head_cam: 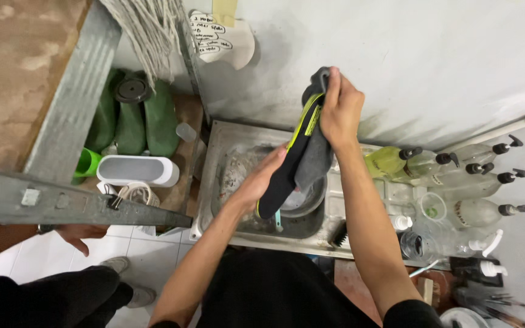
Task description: The person scrubs a black and neon green slip-on shoe with a toothbrush and cleaning solution in a sink. They wipe the shoe with a cloth, rinse it under running water, and repeat the scrubbing process on different parts of the shoe.
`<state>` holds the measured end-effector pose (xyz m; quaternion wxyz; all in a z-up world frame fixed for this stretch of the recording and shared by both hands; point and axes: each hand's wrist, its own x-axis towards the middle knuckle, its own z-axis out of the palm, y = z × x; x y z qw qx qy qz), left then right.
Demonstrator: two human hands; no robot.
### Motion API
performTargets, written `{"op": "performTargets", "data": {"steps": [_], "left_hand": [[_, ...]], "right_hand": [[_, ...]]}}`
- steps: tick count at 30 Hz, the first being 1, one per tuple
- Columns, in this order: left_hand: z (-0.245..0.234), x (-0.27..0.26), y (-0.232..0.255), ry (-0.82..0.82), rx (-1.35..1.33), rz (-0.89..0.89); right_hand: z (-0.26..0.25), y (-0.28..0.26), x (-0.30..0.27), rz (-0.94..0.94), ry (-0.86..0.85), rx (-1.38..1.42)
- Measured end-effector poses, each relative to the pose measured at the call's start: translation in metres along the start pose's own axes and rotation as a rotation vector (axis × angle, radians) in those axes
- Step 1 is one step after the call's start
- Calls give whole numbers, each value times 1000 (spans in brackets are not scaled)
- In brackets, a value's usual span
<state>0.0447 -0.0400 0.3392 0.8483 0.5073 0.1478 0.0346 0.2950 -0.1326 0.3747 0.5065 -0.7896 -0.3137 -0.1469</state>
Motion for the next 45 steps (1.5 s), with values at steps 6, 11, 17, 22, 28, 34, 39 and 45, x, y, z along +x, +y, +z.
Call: {"op": "performTargets", "data": {"steps": [6,11,17,22,28,34,39,45], "left_hand": [[-13,26,22,-95,-296,-13],[2,63,-5,20,-361,156],[-15,72,16,12,-637,332],[-22,56,28,-29,-605,374],[17,50,1,57,-568,229],[21,24,22,176,-382,136],[26,30,-25,112,-445,69],[32,3,-2,88,-357,-17]], "right_hand": [[-49,-64,16,284,412,295],[1,-47,-101,151,-48,-30],[24,-63,-214,-165,-142,169],[-3,-132,-209,1086,277,734],[-4,-110,-178,928,89,510],[-20,-94,-176,867,187,252],[-10,-28,-166,521,99,120],[-10,16,-157,298,70,51]]}}
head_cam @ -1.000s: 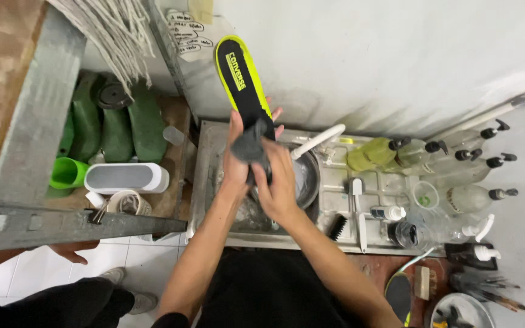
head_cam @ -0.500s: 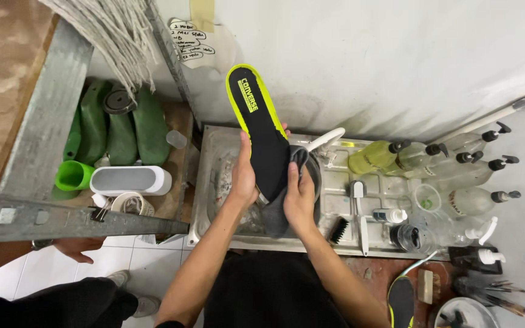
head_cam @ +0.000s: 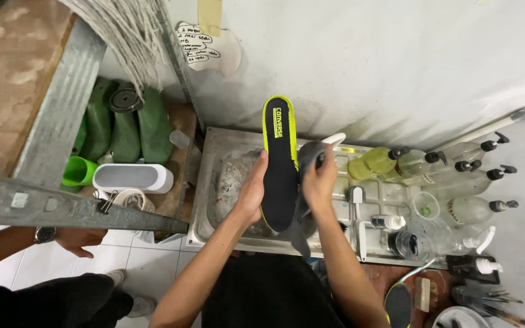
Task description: The person scrubs a black and neon green slip-on shoe with a toothbrush and cleaning solution in a sink. They wipe the shoe with a cloth, rinse it under running water, and repeat the scrubbing process on different parts of the shoe.
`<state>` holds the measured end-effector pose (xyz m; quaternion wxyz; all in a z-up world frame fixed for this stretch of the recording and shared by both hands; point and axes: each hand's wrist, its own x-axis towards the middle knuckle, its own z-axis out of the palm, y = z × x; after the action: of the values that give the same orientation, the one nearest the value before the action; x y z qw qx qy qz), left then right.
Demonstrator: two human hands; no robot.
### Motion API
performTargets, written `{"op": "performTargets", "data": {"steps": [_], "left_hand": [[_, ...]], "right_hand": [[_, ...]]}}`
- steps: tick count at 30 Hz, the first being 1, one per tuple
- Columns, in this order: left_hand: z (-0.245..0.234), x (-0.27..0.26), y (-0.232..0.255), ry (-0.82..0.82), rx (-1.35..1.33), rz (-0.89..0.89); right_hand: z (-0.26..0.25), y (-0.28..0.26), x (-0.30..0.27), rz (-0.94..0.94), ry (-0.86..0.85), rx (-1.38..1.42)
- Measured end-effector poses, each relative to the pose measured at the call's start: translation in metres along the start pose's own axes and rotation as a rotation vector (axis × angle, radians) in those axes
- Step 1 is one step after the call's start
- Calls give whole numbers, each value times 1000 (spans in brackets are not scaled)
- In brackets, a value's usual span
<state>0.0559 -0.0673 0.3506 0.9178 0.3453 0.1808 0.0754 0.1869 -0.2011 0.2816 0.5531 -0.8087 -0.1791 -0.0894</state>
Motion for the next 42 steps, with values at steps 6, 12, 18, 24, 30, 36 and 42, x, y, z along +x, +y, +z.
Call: {"op": "performTargets", "data": {"steps": [6,12,18,24,30,36,42], "left_hand": [[48,-47,44,-18,337,-67],[54,-60,62,-183,606,-101],[12,-57,51,-257,471,-189],[-13,-50,73,-299,41,-285],[-79,5,-13,-440,-216,135],[-63,17,-26,174,649,363],[-112,64,-20,-12,893,344]], "right_hand": [[-22,-19,23,-7,-48,273],[-13,-16,42,11,-33,190],[-42,-76,46,-64,-273,277],[-36,-18,33,-46,-88,213],[-18,13,10,28,354,224],[-10,34,-23,91,131,199],[-40,-10,7,-52,-331,194]]}}
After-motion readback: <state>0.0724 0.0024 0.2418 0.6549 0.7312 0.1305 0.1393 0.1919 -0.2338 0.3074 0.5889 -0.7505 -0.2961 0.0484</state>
